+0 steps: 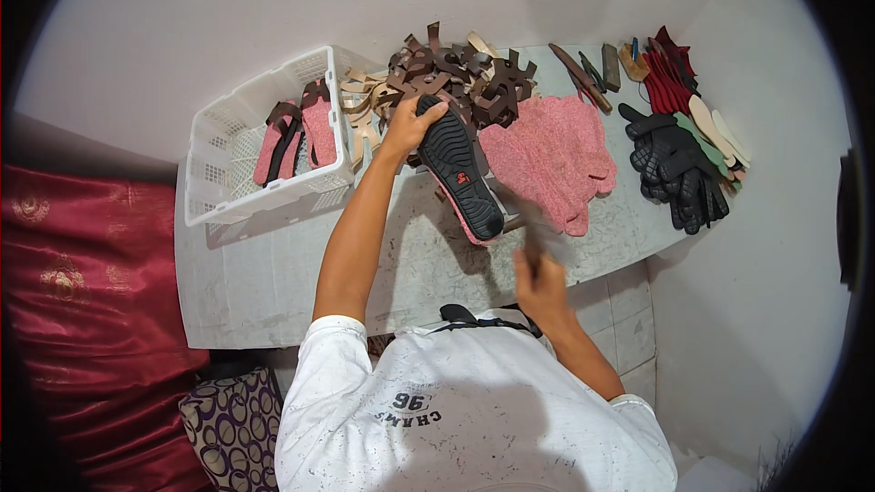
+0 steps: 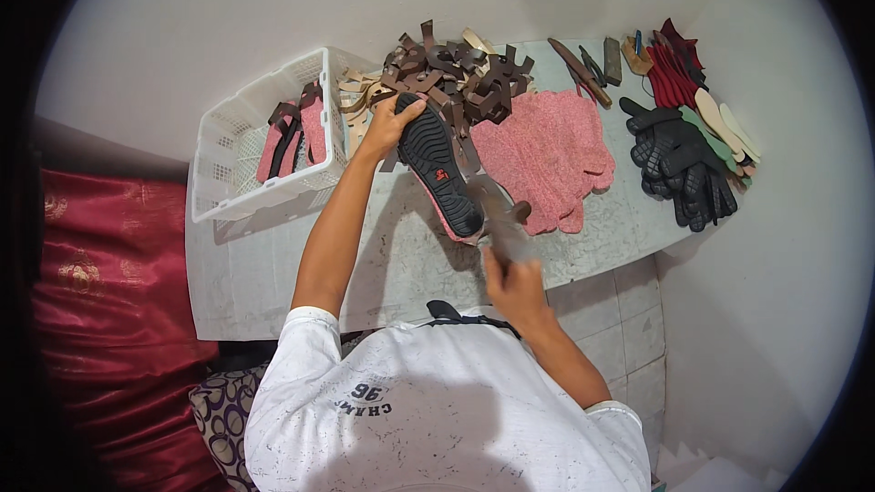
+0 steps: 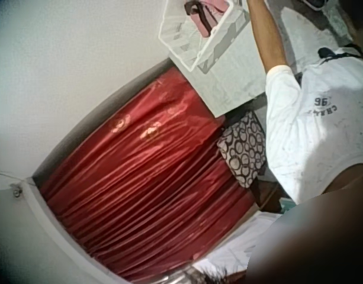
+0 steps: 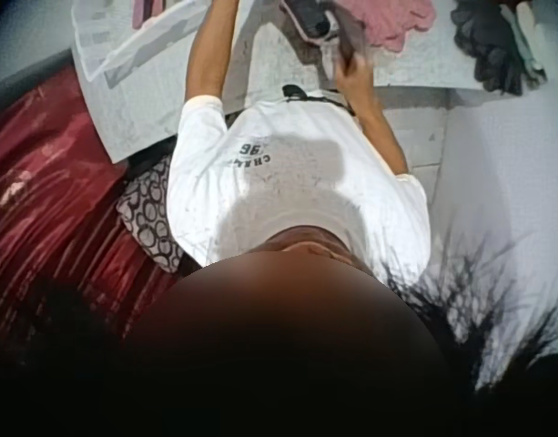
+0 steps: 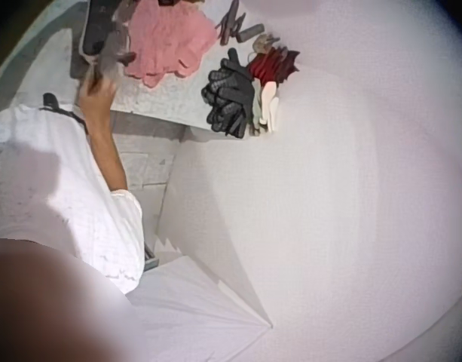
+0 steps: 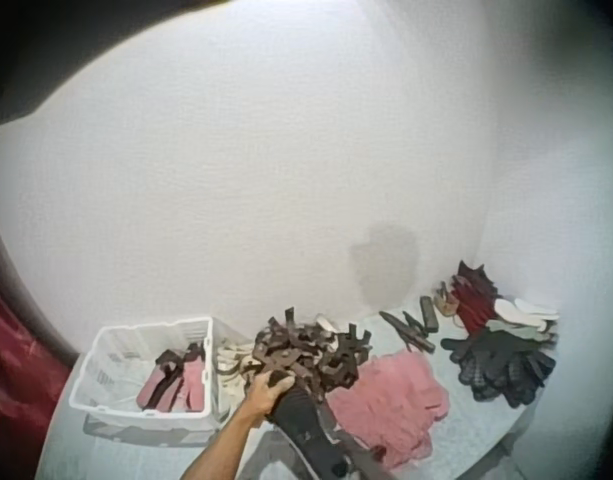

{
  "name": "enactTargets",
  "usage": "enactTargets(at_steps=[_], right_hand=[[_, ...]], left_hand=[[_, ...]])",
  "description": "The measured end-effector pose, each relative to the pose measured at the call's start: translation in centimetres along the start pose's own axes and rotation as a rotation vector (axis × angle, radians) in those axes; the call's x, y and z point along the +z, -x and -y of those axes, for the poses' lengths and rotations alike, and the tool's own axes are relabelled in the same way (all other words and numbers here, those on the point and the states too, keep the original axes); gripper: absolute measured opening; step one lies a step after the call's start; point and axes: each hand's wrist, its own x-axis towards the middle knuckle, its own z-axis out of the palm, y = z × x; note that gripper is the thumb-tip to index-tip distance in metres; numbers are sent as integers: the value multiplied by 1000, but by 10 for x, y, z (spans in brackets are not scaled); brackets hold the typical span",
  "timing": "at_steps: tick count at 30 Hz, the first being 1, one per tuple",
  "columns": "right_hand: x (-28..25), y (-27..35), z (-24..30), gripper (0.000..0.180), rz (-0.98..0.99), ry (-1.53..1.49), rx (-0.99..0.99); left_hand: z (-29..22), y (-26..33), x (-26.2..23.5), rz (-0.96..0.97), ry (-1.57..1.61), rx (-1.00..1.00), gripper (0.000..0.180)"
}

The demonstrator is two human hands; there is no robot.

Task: Manually assembling various components of a sandal, including the sole and upper straps, and using a hammer to secure parts.

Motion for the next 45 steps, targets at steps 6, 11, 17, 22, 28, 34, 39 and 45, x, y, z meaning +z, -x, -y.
enactTargets(at_steps=[6, 11, 17, 22, 28, 34, 39, 45], right_hand=[[-9, -5, -3, 25, 220, -88, 499], [-23, 0, 14, 19, 89, -231, 443], [3, 25, -11, 23, 266, -19, 445], [-25, -16, 21, 25, 258, -116, 379], [-2, 21, 2, 18, 311, 65, 393], [-12, -18, 18, 18, 341, -54, 493], [-16, -15, 20, 24, 140, -234, 229], [6, 4, -12, 35, 392, 22, 389]], left_hand=[[-7, -3, -2, -31, -90, 55, 27], [-16, -5, -11, -56, -73, 43, 24], [-9, -11, -7, -42, -59, 49, 24], [-4, -6, -18, -79, -24, 7, 26], [7, -11, -8, -35, -54, 3, 25], [6, -4, -13, -54, 36, -49, 24], [8, 4, 1, -9, -56, -68, 25], [9, 6, 16, 47, -184, -83, 26]])
